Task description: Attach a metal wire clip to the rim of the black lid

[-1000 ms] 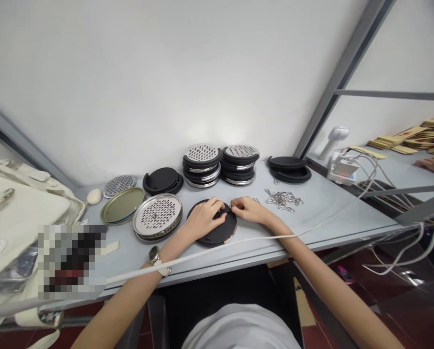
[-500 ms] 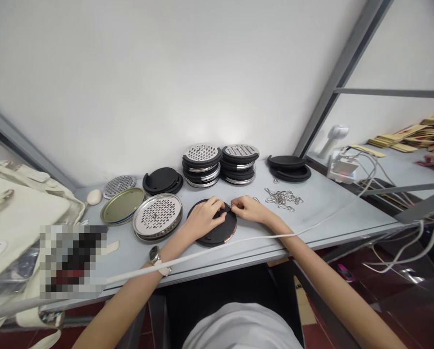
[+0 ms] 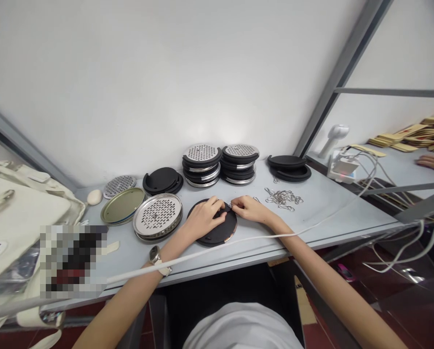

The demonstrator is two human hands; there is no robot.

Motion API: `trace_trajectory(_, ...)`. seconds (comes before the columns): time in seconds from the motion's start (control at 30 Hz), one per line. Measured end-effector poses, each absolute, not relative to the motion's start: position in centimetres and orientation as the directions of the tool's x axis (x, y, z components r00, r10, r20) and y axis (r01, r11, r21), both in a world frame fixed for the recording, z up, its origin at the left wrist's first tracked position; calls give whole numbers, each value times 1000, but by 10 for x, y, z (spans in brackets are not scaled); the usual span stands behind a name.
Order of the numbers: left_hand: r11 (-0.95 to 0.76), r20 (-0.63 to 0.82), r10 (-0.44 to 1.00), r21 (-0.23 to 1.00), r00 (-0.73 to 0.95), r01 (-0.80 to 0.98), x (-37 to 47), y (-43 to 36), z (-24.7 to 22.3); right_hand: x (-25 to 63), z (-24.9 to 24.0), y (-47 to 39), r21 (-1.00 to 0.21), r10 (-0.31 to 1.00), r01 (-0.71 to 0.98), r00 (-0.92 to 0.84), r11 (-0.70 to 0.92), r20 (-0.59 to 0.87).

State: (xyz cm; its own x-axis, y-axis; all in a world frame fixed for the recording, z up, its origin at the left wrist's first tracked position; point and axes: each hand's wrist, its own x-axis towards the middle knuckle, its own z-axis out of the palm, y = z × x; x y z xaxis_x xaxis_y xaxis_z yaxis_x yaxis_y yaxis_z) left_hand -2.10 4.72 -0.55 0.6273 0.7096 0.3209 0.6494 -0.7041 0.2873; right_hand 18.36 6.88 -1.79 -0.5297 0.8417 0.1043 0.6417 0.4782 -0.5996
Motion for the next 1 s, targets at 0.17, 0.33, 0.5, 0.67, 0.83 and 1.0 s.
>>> trace_trajectory(0.17, -714, 326, 699, 276, 636, 644, -21, 47, -5, 184, -17, 69, -600, 841, 638, -529, 483, 114)
trace_trajectory(0.33, -704, 325, 709, 284, 626, 651, -22, 47, -5, 184, -16, 68, -603, 837, 634, -536, 483, 107)
trace_trajectory(0.5, -697, 331, 717, 324, 614, 640, -21, 48, -7, 186, -18, 69, -611, 820, 614, -563, 500, 105)
trace_trajectory(0.67, -695, 341, 718, 326, 606, 640, -21, 48, -8, 187, -19, 70, -604, 803, 601, -585, 523, 114)
trace_trajectory(0.83, -702, 342, 712, 322, 613, 635, -21, 48, -7, 187, -18, 69, -614, 805, 595, -582, 518, 114)
trace_trajectory(1.0, -699, 341, 715, 321, 611, 639, -21, 48, -6, 190, -18, 70, -670, 792, 548, -602, 501, 100)
